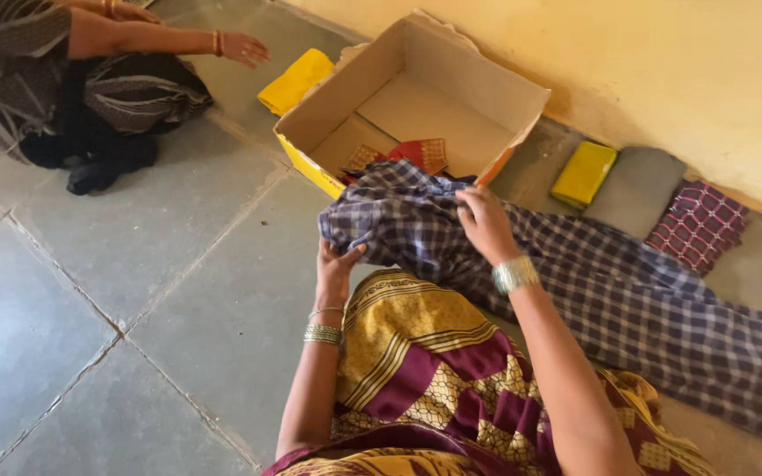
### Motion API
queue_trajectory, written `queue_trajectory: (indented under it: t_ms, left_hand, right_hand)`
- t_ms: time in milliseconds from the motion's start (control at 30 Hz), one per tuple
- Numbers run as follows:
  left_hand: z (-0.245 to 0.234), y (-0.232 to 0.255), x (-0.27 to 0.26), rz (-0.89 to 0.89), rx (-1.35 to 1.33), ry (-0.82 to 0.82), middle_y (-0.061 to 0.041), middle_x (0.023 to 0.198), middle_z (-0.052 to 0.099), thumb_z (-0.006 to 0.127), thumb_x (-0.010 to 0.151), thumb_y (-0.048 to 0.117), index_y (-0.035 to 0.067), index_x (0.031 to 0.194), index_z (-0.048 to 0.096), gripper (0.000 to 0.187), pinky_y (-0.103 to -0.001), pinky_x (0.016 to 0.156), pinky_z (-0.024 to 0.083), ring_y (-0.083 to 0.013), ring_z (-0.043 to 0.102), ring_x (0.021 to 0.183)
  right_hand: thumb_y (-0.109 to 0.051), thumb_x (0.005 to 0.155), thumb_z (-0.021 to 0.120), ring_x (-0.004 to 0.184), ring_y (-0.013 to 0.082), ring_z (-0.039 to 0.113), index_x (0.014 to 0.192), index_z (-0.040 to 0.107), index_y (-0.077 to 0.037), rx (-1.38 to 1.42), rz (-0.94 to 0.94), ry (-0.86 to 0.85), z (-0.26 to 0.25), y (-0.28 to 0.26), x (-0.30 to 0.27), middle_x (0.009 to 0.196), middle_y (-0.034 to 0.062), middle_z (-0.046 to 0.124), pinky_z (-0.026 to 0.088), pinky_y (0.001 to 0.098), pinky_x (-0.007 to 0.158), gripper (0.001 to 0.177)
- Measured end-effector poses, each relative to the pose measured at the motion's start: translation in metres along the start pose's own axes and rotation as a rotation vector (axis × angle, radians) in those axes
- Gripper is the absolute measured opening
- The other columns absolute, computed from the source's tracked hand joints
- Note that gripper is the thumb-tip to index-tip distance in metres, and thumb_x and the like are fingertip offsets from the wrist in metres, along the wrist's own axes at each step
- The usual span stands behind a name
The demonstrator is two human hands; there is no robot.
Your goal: The person sits on the floor and folds several pieces of clothing, including a checkered shirt and a red patterned cloth, placing them in a neat stack beside a cardboard box.
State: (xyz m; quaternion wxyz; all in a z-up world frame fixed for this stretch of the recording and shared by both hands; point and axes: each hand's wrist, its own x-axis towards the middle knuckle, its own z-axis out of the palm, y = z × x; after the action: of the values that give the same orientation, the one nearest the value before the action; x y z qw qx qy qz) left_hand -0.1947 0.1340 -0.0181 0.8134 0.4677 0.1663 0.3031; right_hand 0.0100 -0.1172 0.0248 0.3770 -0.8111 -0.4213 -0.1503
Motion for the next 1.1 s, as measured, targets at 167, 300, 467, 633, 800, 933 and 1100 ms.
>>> queue_trajectory:
  t_ms: [167, 300, 467, 633, 800, 933, 1100]
  left_hand:
    - [-0.038, -0.043, 0.011, -0.151, -0.026, 0.199, -0.010, 0.111, 0.070, 0.078, 0.089, -0.001, 0.002, 0.128, 0.058, 0.044, -0.031, 0.068, 0.055, -0.0184, 0.070, 0.085]
    - [-0.039, -0.041, 0.014, -0.144, -0.249, 0.210, -0.005, 0.107, 0.073, 0.068, 0.093, 0.006, 0.007, 0.116, 0.068, 0.023, -0.029, 0.072, 0.060, -0.0138, 0.073, 0.086]
    - [-0.002, -0.001, 0.004, -0.037, -0.334, 0.034, -0.007, 0.108, 0.074, 0.065, 0.095, -0.005, 0.001, 0.120, 0.067, 0.026, -0.031, 0.084, 0.058, -0.0165, 0.072, 0.093]
    - [0.037, 0.040, -0.017, -0.051, -0.344, -0.034, -0.006, 0.110, 0.073, 0.063, 0.092, -0.006, 0.002, 0.128, 0.064, 0.037, -0.032, 0.085, 0.057, -0.0163, 0.071, 0.095]
    - [0.043, 0.048, -0.031, -0.068, -0.304, -0.210, -0.007, 0.113, 0.073, 0.064, 0.091, -0.008, 0.000, 0.130, 0.063, 0.040, -0.031, 0.091, 0.057, -0.0154, 0.071, 0.100]
    - [0.001, 0.028, -0.049, -0.185, -0.188, -0.285, -0.010, 0.108, 0.075, 0.067, 0.091, -0.008, -0.003, 0.112, 0.072, 0.022, -0.032, 0.088, 0.056, -0.0165, 0.071, 0.094]
    - [-0.049, 0.010, -0.072, -0.212, 0.232, -0.521, -0.007, 0.106, 0.076, 0.070, 0.089, -0.005, -0.006, 0.095, 0.078, 0.011, -0.030, 0.089, 0.053, -0.0144, 0.067, 0.096]
  right_hand:
    - [-0.022, 0.099, 0.063, 0.115, 0.0332, 0.063, 0.113, 0.075, -0.018, -0.264, 0.113, -0.174, 0.055, 0.044, 0.050, 0.105, 0.0111, 0.074, 0.041, 0.0511, 0.118, 0.019]
    - [-0.034, 0.097, 0.063, 0.117, 0.0421, 0.058, 0.102, 0.078, -0.024, -0.434, 0.110, -0.170, 0.101, 0.066, 0.062, 0.103, 0.0112, 0.076, 0.030, 0.0643, 0.108, 0.019]
    - [-0.029, 0.088, 0.067, 0.096, 0.0299, 0.071, 0.108, 0.073, -0.018, -0.403, 0.283, -0.465, 0.120, 0.066, 0.070, 0.095, 0.0103, 0.077, 0.022, 0.0703, 0.115, 0.023]
    - [-0.010, 0.087, 0.069, 0.088, 0.0258, 0.071, 0.110, 0.077, -0.016, 0.144, 0.367, -0.151, 0.080, 0.048, 0.077, 0.100, 0.0101, 0.077, 0.055, 0.0375, 0.083, 0.025]
    - [-0.009, 0.081, 0.075, 0.103, 0.0164, 0.070, 0.112, 0.072, -0.009, 0.668, 0.333, 0.004, -0.017, 0.021, 0.043, 0.116, 0.0016, 0.075, 0.054, 0.0285, 0.090, 0.031]
    - [-0.016, 0.091, 0.075, 0.099, 0.0174, 0.072, 0.101, 0.071, -0.014, 0.612, 0.315, -0.286, -0.086, -0.007, -0.059, 0.105, 0.0080, 0.075, 0.059, 0.0362, 0.099, 0.011]
    - [0.003, 0.090, 0.067, 0.068, 0.0265, 0.060, 0.113, 0.068, -0.023, 0.065, 0.883, -0.823, -0.086, -0.015, -0.166, 0.125, 0.0053, 0.071, 0.049, 0.0293, 0.055, 0.035]
